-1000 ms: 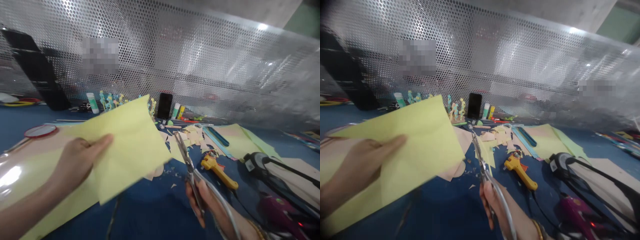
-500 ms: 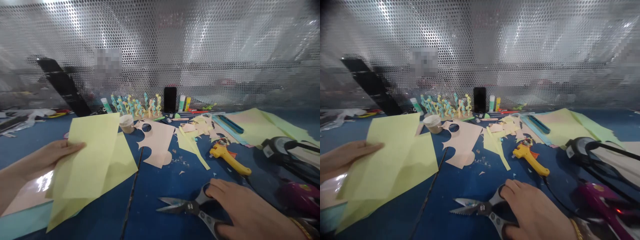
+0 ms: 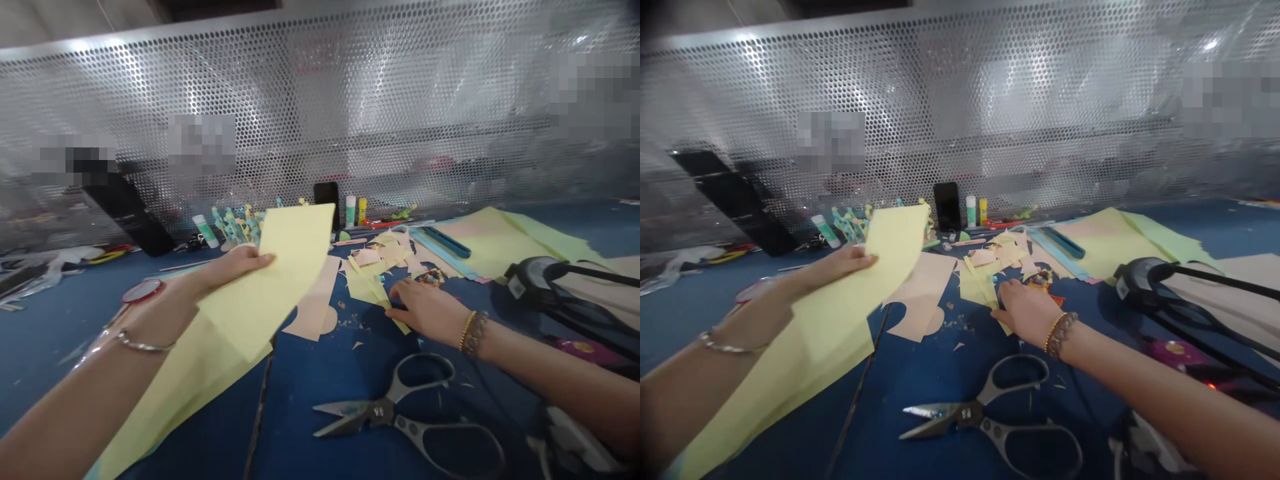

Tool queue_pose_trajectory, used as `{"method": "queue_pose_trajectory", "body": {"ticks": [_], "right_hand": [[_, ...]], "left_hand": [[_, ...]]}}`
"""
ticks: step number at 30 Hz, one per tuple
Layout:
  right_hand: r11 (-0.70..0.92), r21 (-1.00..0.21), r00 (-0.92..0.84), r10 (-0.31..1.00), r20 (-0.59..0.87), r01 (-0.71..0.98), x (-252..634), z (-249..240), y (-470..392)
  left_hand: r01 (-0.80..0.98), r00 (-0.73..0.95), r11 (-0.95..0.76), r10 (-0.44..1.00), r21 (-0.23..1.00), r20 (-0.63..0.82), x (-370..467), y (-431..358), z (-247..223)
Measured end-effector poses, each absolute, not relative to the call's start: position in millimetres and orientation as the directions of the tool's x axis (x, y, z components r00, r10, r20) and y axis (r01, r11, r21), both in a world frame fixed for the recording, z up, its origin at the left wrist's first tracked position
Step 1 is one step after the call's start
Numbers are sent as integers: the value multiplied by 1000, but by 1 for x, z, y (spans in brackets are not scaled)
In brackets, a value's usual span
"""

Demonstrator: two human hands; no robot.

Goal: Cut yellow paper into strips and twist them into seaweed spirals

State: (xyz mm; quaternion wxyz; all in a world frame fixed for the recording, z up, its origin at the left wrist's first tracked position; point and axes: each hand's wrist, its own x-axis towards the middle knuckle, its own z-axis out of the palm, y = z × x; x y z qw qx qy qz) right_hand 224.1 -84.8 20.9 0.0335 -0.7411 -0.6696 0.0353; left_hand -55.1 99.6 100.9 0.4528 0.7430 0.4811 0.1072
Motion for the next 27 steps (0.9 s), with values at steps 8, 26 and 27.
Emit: {"method": "queue_pose_trajectory", "body": {"ticks": [8,26,27], "right_hand": [[-103,-131,102,995,-11,986,224,20,-81],[-112,-116,122,989,88,987,213,13,-91],[-103,-114,115,988,102,988,211,13,-92]], "left_hand": [[501,606,-104,751,859,-262,-12,114,80],[309,619,71,742,949,-257,-41,144,56],[313,614,65,747,947,-254,-44,144,58]]}}
